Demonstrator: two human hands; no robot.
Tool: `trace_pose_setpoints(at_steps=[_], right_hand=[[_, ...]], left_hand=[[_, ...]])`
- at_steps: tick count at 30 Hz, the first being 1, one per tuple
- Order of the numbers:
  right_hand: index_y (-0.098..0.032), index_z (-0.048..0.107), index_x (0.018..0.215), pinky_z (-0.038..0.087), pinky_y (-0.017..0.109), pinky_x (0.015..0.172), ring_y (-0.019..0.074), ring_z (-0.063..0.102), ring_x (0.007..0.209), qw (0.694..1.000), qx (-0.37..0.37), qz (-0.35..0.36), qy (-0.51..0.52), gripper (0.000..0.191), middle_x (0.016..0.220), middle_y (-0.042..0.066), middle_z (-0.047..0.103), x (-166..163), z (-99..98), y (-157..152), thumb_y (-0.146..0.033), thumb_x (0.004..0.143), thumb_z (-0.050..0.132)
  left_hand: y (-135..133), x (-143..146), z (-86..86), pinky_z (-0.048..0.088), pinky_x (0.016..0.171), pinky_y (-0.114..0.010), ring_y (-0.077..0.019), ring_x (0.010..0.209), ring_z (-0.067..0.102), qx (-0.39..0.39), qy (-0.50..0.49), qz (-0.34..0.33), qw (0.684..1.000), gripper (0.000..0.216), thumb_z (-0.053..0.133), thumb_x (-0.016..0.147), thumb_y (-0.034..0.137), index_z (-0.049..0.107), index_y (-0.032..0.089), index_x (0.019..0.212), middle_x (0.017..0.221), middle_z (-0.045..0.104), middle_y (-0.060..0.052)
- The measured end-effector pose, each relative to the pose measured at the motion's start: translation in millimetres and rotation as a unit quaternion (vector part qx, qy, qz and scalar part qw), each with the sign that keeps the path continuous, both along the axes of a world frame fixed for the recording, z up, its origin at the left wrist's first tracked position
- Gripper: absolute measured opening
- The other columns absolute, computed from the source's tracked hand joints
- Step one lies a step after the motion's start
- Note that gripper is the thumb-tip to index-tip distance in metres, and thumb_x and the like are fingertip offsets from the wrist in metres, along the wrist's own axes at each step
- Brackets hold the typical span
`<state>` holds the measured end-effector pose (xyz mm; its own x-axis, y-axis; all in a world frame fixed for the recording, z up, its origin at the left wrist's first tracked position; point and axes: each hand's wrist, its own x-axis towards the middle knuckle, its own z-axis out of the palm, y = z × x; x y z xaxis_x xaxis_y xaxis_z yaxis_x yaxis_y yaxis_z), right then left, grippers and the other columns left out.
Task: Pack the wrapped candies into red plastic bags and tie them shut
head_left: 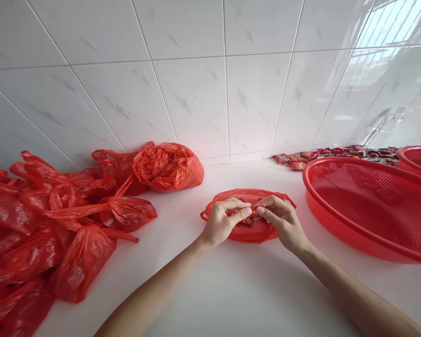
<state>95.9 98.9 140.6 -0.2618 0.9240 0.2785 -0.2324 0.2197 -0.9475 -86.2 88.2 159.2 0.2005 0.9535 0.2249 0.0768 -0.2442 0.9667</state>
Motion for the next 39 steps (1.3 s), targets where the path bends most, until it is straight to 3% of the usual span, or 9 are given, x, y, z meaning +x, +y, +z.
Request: trace_pose_setpoints(at_steps=[10,15,22,28,32,39], right_hand=[[-0.023,0.065,0.081,0.052,0.030,0.069,0.0152,0.059,0.070,0.996,-0.044,0.046,0.063,0.021,0.078,0.001,0.066,-2.4,-0.5,-0.6,-0.041,0.085,0.074],[-0.021,0.062,0.083,0.052,0.029,0.070,0.0149,0.061,0.069,0.998,-0.047,0.041,0.009,0.028,0.075,0.000,0.063,0.8,1.8,1.3,-0.047,0.088,0.070],[-0.021,0.057,0.070,0.048,0.028,0.064,0.0148,0.058,0.062,0.993,0.038,0.051,-0.100,0.040,0.067,0.002,0.065,4.8,7.3,-0.7,-0.052,0.094,0.059],[-0.021,0.056,0.069,0.047,0.029,0.061,0.0153,0.057,0.060,0.994,0.050,0.013,-0.097,0.042,0.064,0.001,0.063,4.6,6.4,0.1,-0.055,0.094,0.058],[-0.022,0.053,0.067,0.046,0.030,0.059,0.0150,0.056,0.057,0.995,0.044,-0.013,-0.085,0.043,0.063,0.000,0.061,5.4,7.0,1.3,-0.057,0.091,0.061],[-0.022,0.054,0.069,0.046,0.029,0.060,0.0134,0.053,0.056,0.999,-0.019,0.031,-0.031,0.041,0.063,-0.001,0.061,4.7,4.3,2.7,-0.055,0.091,0.063]], left_hand=[[-1.8,5.3,2.5,0.054,0.089,-0.038,-0.0218,0.087,0.068,-0.102,-0.117,-0.038,0.987,0.021,0.075,0.081,0.037,0.080,0.018,0.086,0.086,0.076,-0.006],[-1.4,5.3,2.0,0.054,0.087,-0.036,-0.0207,0.087,0.067,-0.091,-0.097,-0.024,0.991,0.024,0.071,0.084,0.040,0.079,0.017,0.087,0.085,0.076,-0.005],[0.2,2.6,2.1,0.051,0.076,-0.029,-0.0162,0.077,0.060,-0.079,-0.067,0.003,0.995,0.028,0.069,0.085,0.044,0.076,0.017,0.083,0.078,0.069,-0.003],[-1.2,3.7,5.2,0.053,0.076,-0.032,-0.0174,0.072,0.061,-0.060,-0.043,-0.012,0.997,0.038,0.061,0.089,0.050,0.066,0.018,0.070,0.069,0.064,-0.002],[-1.9,3.1,5.9,0.055,0.076,-0.032,-0.0182,0.074,0.062,-0.053,-0.022,-0.035,0.998,0.033,0.065,0.087,0.046,0.067,0.017,0.071,0.070,0.065,-0.002],[-2.3,1.5,4.5,0.055,0.075,-0.031,-0.0175,0.075,0.061,-0.023,-0.014,-0.060,0.998,0.035,0.063,0.090,0.047,0.066,0.017,0.072,0.071,0.062,-0.002]])
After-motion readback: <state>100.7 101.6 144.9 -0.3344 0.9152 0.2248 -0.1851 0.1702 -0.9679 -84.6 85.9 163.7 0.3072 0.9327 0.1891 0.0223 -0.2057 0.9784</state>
